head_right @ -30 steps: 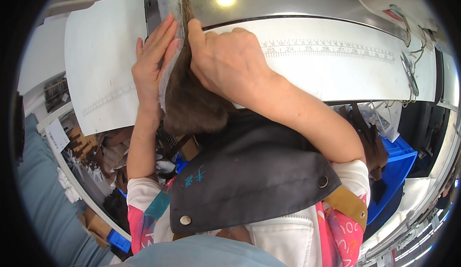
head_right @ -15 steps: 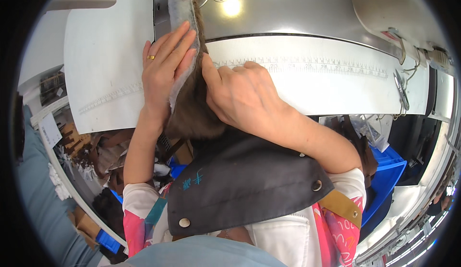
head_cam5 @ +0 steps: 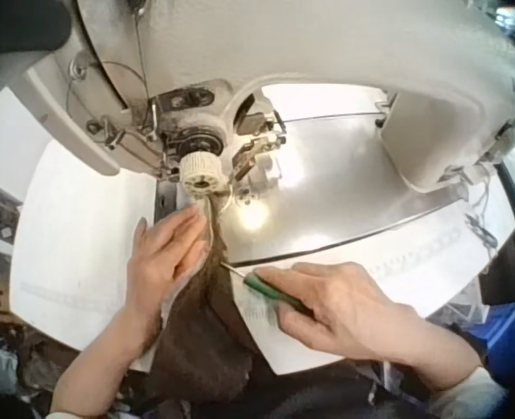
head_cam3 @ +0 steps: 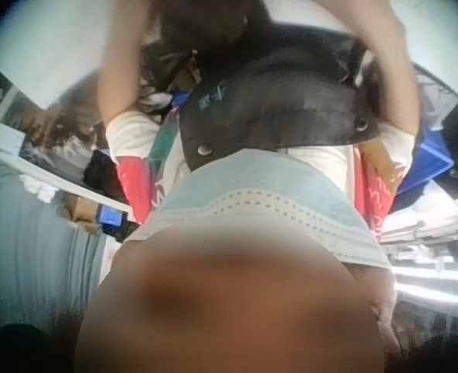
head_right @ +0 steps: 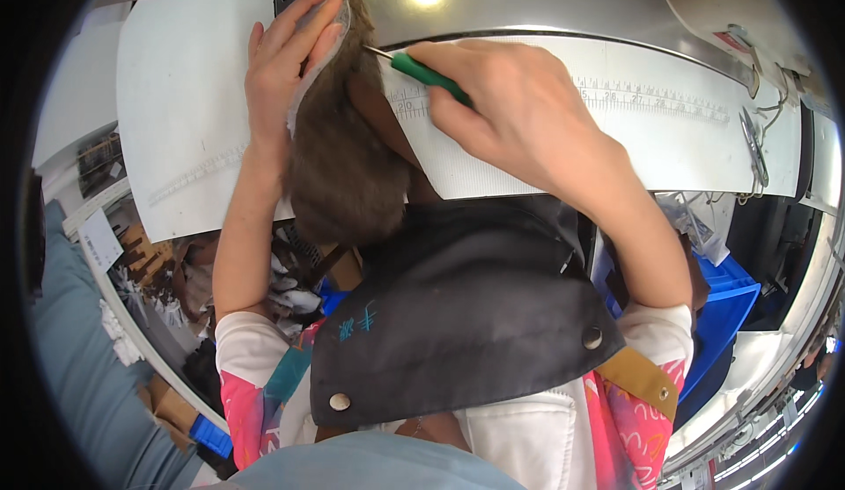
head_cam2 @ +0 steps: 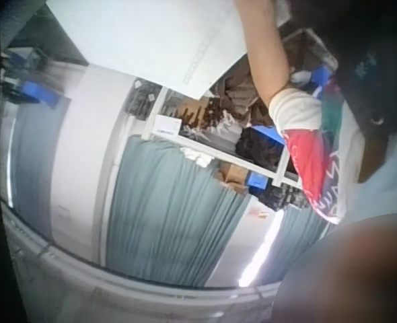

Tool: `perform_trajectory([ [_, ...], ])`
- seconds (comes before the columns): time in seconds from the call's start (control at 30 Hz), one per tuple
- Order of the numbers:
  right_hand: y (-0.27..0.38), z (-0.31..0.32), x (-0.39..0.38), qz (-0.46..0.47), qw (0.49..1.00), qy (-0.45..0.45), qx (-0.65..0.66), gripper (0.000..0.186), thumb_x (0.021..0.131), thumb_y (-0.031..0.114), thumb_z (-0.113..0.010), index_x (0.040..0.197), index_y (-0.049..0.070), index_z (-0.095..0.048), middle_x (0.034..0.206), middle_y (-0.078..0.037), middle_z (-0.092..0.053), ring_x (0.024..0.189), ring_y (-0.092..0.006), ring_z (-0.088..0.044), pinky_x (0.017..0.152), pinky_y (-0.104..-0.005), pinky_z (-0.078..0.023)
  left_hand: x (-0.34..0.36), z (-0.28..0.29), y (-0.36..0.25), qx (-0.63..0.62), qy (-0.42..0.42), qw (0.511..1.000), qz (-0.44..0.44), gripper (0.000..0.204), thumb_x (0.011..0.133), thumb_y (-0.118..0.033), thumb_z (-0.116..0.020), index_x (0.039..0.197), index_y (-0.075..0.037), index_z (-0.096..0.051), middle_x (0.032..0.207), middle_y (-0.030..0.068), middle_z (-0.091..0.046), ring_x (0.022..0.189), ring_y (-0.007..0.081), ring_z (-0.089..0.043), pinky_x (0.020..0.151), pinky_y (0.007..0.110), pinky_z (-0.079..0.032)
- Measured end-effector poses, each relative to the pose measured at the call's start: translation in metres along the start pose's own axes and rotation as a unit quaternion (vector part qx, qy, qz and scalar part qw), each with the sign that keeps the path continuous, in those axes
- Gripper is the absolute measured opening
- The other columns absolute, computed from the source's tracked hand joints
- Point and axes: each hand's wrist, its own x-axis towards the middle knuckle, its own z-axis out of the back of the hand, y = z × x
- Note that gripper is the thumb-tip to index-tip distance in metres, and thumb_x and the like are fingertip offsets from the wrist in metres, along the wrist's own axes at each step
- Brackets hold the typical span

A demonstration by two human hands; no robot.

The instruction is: Sewing fur pieces and leather straps together using an industrial sewing machine.

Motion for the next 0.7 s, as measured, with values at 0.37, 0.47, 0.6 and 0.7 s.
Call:
perform_trajectory([
  [0.37,0.004,0.000,-0.021,0.033,0.998,0.056,-0.011,0.032,0.078,0.012,-0.060,0.109,0.006,-0.063,0.074,-0.011,-0.059,0.066,-0.0310,-0.060,0.057,-0.0383,-0.048,-0.004,0.006,0.003,-0.048,0.051,0.997,0.026,0.028,0.090,-0.022,-0.062,0.117,-0.020,-0.067,0.127,0.0000,-0.060,0.113,0.0152,-0.059,0.110,0.053,-0.018],
  [0.47,0.005,-0.001,-0.027,0.091,0.993,0.067,-0.034,0.036,0.076,0.012,-0.062,0.111,0.006,-0.061,0.071,-0.009,-0.056,0.064,-0.0284,-0.060,0.055,-0.0376,-0.047,-0.008,0.020,-0.015,-0.021,0.093,0.995,0.004,0.033,0.086,-0.024,-0.065,0.117,-0.012,-0.064,0.129,0.0067,-0.057,0.119,0.0250,-0.054,0.102,0.053,-0.032],
  [0.6,0.022,-0.007,-0.050,0.111,0.988,0.077,-0.077,0.040,0.074,0.010,-0.063,0.113,0.002,-0.058,0.069,-0.008,-0.052,0.059,-0.0248,-0.059,0.053,-0.0373,-0.046,-0.031,0.019,-0.043,0.020,0.109,0.994,-0.002,0.043,0.089,-0.025,-0.063,0.128,-0.009,-0.056,0.134,0.0065,-0.054,0.126,0.0223,-0.049,0.106,0.054,-0.025],
  [0.7,0.031,0.003,-0.059,0.084,0.989,0.105,-0.069,0.040,0.074,0.008,-0.063,0.113,-0.001,-0.057,0.068,-0.010,-0.055,0.058,-0.0270,-0.060,0.053,-0.0370,-0.047,-0.039,0.014,-0.048,0.073,0.083,0.994,-0.023,0.043,0.088,-0.025,-0.064,0.128,-0.009,-0.056,0.135,0.0046,-0.053,0.127,0.0196,-0.048,0.106,0.054,-0.023],
])
